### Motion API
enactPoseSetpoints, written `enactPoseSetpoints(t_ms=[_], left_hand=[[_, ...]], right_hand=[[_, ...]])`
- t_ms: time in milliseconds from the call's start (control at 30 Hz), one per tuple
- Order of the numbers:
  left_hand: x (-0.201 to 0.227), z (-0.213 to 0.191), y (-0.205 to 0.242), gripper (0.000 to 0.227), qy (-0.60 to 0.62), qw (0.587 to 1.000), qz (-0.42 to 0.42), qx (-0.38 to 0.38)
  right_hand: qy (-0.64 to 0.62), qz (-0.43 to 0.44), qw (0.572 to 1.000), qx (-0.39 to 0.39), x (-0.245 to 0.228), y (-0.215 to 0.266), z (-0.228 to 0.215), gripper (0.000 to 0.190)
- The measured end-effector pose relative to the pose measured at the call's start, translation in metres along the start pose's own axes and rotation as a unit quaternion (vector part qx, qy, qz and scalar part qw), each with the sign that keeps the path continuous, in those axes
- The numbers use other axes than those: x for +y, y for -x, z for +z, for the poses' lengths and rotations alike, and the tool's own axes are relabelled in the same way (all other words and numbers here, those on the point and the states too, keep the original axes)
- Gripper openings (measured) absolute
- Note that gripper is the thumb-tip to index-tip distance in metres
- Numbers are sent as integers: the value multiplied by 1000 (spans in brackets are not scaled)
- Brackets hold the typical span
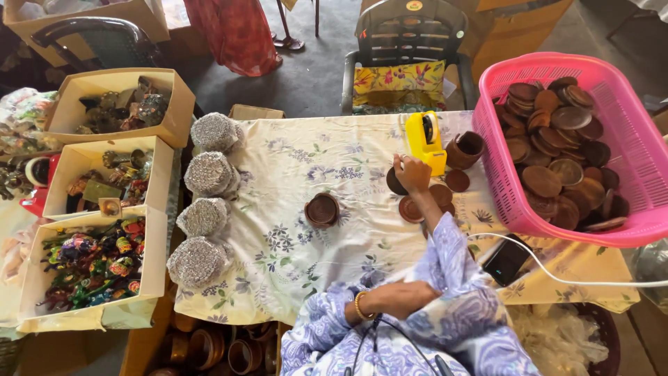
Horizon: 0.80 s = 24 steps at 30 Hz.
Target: Cleaning and organizing small brown ceramic pots or cups at a workspace.
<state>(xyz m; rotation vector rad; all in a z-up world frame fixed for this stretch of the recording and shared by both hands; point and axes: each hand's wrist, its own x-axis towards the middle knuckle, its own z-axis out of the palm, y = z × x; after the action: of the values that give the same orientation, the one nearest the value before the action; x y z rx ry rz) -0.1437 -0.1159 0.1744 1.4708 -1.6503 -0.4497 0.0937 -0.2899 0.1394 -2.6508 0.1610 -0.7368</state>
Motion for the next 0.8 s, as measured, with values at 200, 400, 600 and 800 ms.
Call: enactPoseSetpoints(t_ms=[200, 400, 600, 800], left_hand=[[-54, 55, -13, 38, 296, 933, 116, -171], [-52, 25, 3, 41, 108, 976, -94, -166], [-24, -75, 151, 42, -100, 918, -338, 183], [-16, -113, 256, 70, -183, 783, -593, -46]], right_hand=[[-87, 62, 994, 1, 55, -6, 25, 41], [-780, 212, 562, -177, 94, 50, 11, 42], [-681, 333, 574, -309, 79, 155, -76, 33], [-440, 295, 725, -441, 82, 203, -102, 63]])
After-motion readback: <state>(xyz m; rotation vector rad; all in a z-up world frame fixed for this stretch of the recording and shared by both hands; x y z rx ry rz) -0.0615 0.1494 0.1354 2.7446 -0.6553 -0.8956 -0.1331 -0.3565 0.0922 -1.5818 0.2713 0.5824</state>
